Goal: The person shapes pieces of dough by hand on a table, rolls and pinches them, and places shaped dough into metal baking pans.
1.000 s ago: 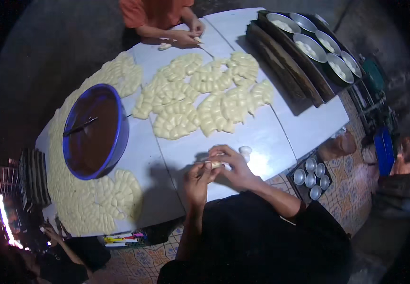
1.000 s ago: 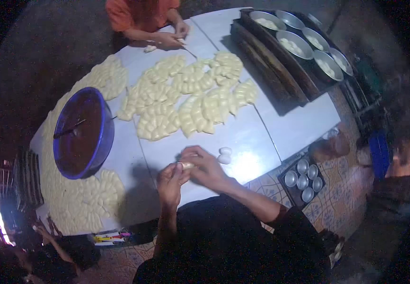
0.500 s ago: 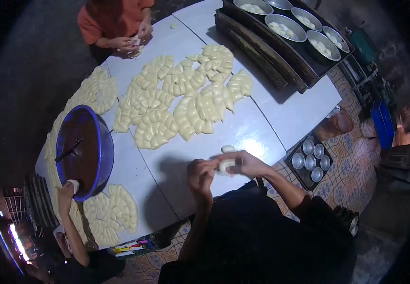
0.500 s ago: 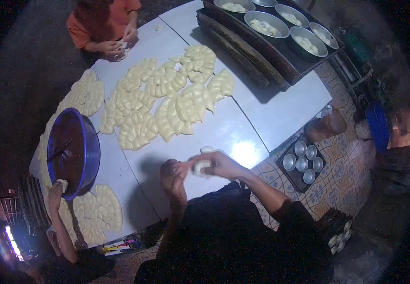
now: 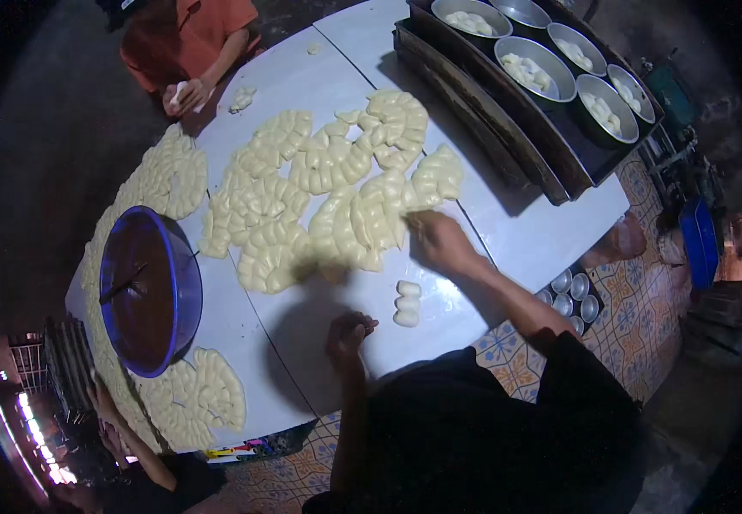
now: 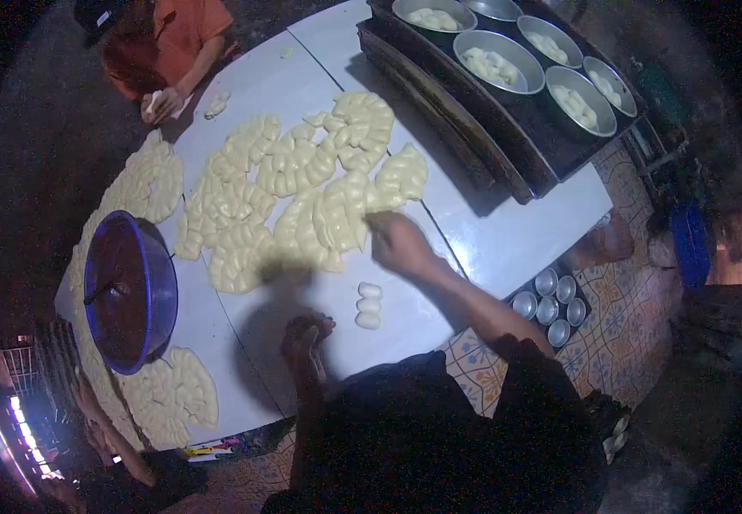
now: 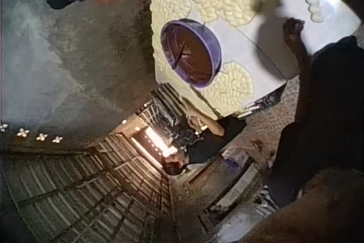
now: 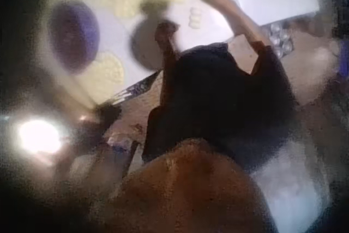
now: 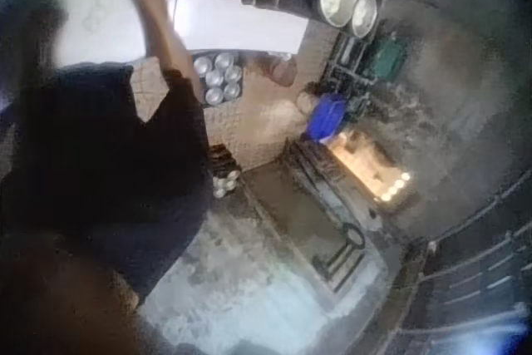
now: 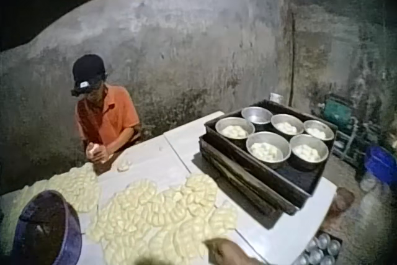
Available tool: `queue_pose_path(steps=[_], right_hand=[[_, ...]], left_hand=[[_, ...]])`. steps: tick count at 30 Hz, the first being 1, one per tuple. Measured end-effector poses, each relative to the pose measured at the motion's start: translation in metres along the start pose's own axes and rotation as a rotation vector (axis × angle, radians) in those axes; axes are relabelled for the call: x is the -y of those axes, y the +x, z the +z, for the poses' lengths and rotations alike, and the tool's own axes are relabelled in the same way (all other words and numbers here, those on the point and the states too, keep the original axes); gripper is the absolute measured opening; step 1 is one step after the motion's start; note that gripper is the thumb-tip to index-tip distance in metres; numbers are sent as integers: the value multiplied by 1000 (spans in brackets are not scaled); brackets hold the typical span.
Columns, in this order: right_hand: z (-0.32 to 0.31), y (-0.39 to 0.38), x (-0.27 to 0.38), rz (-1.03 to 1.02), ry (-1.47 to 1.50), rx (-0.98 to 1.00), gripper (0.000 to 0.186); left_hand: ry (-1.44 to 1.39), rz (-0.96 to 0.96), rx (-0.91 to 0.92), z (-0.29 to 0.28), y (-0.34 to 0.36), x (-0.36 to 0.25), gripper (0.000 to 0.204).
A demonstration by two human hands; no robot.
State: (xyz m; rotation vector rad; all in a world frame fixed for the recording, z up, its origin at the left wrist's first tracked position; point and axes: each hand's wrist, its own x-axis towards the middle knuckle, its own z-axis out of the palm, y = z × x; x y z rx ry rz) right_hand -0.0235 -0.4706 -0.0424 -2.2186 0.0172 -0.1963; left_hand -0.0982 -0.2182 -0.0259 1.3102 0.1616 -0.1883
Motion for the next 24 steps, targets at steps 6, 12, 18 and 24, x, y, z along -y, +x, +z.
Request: queue_pose_path(steps=[6,12,18,24], right_hand=[[-22,81,-18,-83,-415,175,65],[-34,49,17,-51,-102,366,42],[-62,-43,87,-70,413,185,16],[-47,-86,119,-64,467,155,19]], left_hand=[[49,-21,-37,15,8,1,19],[42,-77,-46,14,1,-4,18],[94,68,80,9,2,5,25],[-406,-26,609,57,-22,-29,68]])
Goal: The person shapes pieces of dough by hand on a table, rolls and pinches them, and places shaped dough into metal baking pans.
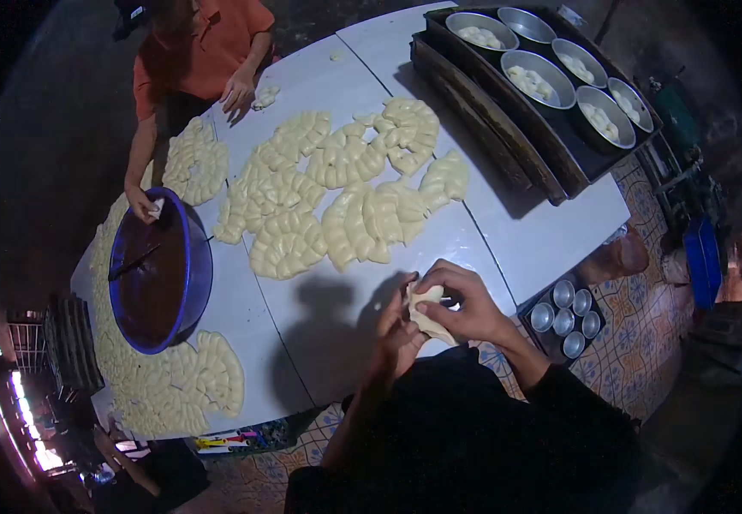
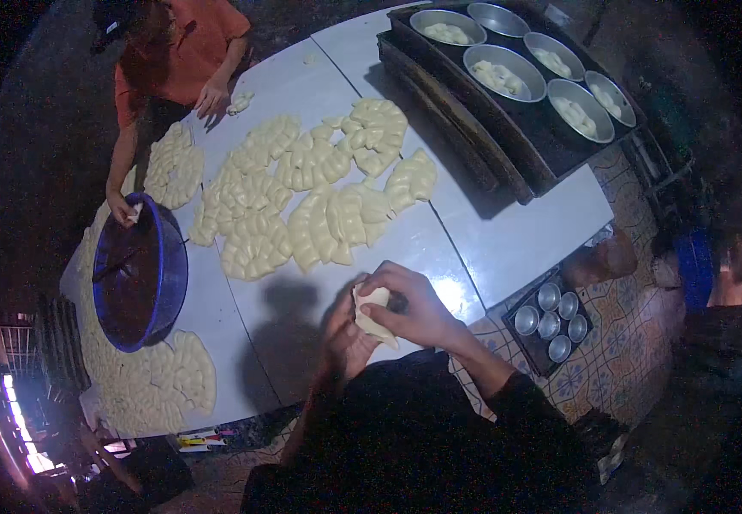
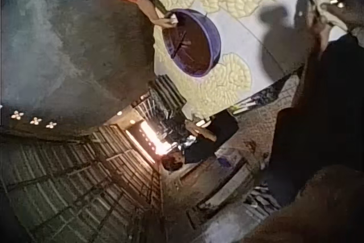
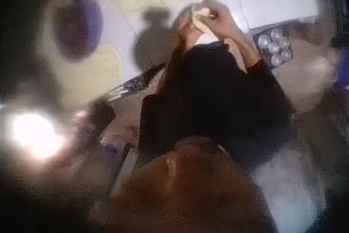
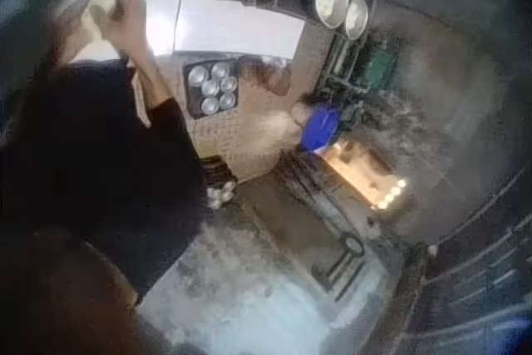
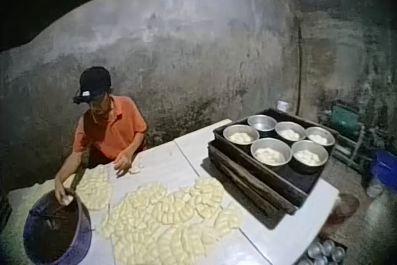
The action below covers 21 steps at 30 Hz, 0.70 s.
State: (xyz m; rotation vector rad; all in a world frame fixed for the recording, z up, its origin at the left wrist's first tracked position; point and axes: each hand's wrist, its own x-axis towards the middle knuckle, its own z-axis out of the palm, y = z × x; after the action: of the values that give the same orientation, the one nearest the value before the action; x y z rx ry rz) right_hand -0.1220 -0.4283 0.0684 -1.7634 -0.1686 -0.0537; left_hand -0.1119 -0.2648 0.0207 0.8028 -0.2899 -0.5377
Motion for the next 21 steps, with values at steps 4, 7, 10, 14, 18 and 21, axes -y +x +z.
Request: queue_pose_path(steps=[4,7,10,14,18,21], right_hand=[[8,-18,7,-46,-150,-36,27],[14,-27,7,68,168,-478,41],[-12,-37,-10,11,50,-930,41],[-28,-67,-102,251,-779,-291,34],[80,-36,-2,100,-189,2,39],[123,-15,-12,-227,-228,161,34]], left_hand=[[-122,-220,-62,5,-17,-5,49],[405,-295,78,-22,-31,-12,20],[248,-122,-210,-59,-55,-13,29],[15,-83,-362,-82,-63,-30,55],[-136,-216,-251,-74,-69,-51,69],[-128,-155,-276,-72,-75,-54,69]])
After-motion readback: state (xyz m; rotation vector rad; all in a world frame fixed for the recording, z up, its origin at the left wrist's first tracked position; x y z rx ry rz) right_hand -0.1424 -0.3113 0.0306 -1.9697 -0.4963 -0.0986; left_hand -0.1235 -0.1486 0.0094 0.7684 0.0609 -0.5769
